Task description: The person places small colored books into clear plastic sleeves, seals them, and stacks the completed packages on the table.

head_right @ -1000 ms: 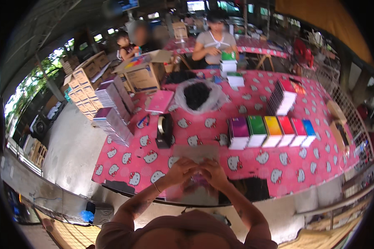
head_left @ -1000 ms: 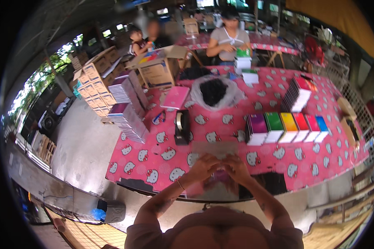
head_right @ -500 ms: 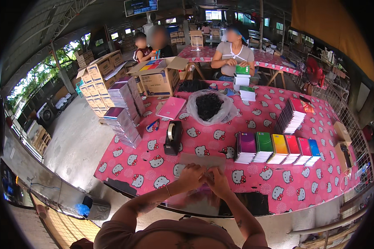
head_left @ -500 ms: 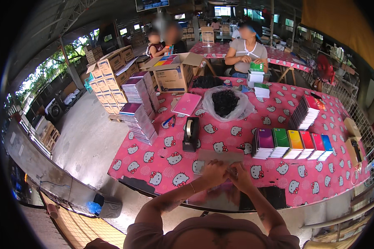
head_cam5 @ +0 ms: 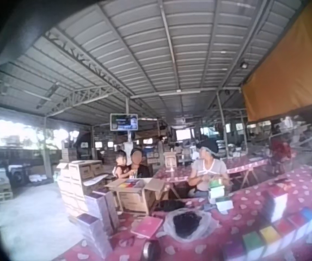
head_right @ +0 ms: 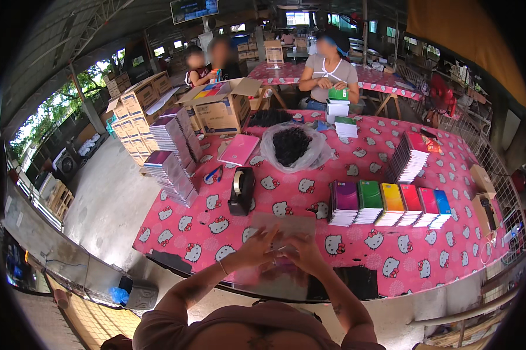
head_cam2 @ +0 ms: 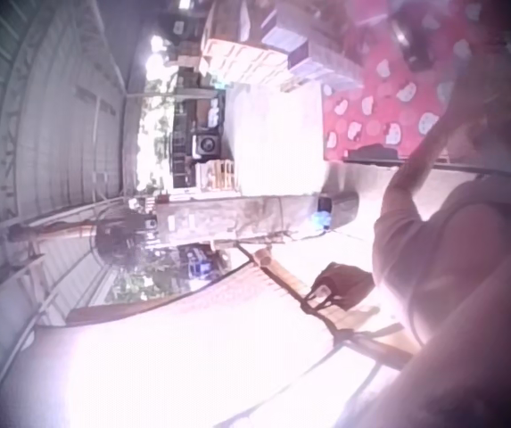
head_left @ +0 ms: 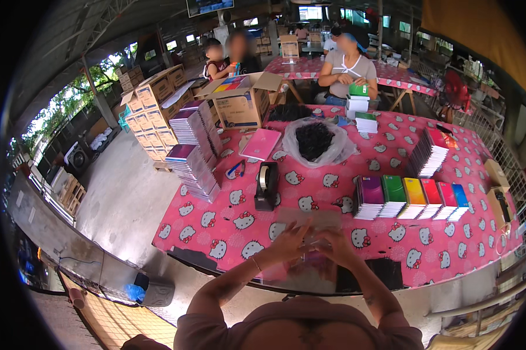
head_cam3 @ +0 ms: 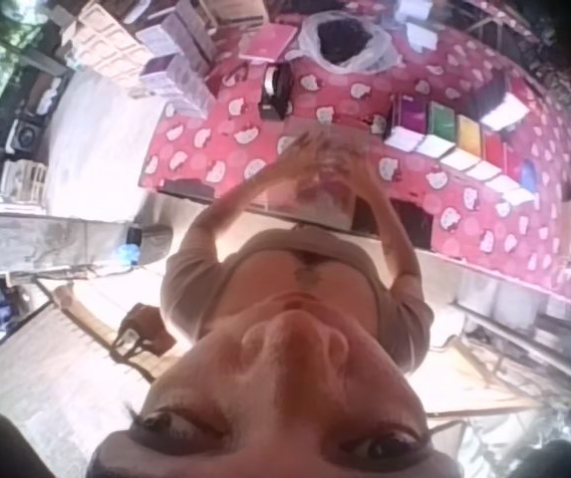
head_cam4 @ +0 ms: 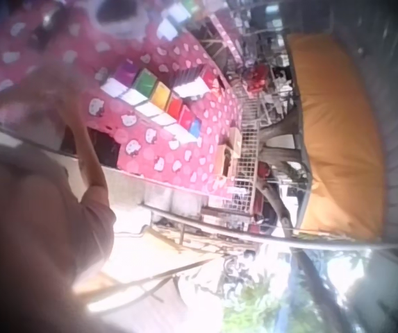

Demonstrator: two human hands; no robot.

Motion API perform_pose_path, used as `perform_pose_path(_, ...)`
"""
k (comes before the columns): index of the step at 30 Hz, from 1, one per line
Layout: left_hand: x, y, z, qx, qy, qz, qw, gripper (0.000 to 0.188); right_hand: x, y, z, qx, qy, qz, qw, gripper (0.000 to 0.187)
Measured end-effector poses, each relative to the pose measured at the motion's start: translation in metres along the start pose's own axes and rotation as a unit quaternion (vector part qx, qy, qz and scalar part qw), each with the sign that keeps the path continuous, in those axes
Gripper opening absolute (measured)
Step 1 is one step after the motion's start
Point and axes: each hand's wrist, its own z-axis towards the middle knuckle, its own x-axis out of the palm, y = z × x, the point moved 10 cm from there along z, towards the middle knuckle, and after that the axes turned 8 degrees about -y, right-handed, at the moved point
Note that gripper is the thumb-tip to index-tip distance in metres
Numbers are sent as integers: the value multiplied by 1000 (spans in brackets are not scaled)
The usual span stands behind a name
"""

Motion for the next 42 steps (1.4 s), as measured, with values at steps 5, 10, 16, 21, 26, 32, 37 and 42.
perform_pose_path(5,16,1,-11,26,-31,50,998,52,6,-8,-5,-6,36,-54,998,35)
perform_pose_path(10,7,3,4,-3,-16,5,1000,38,-5,-4,-1,52,-1,-19,998,32)
perform_pose_path(16,22,28,14,-105,32,-28,994,35,0,-16,-3,119,-10,8,993,28)
perform_pose_path(21,37,19,15,-86,19,134,987,40,-4,0,4,22,-65,-147,987,35)
perform_pose_path(26,14,-5,28,11,-108,208,972,46,-12,-59,-5,130,-67,76,986,37)
perform_pose_path(32,86,177,-16,-307,12,-261,915,61,18,-96,-22,276,-73,228,931,30)
perform_pose_path(37,-87,289,-54,-372,-310,187,855,40,18,-92,-22,270,-95,171,943,26)
perform_pose_path(42,-20,320,-48,-581,-236,-291,723,25,5,-104,-28,282,-101,123,946,24)
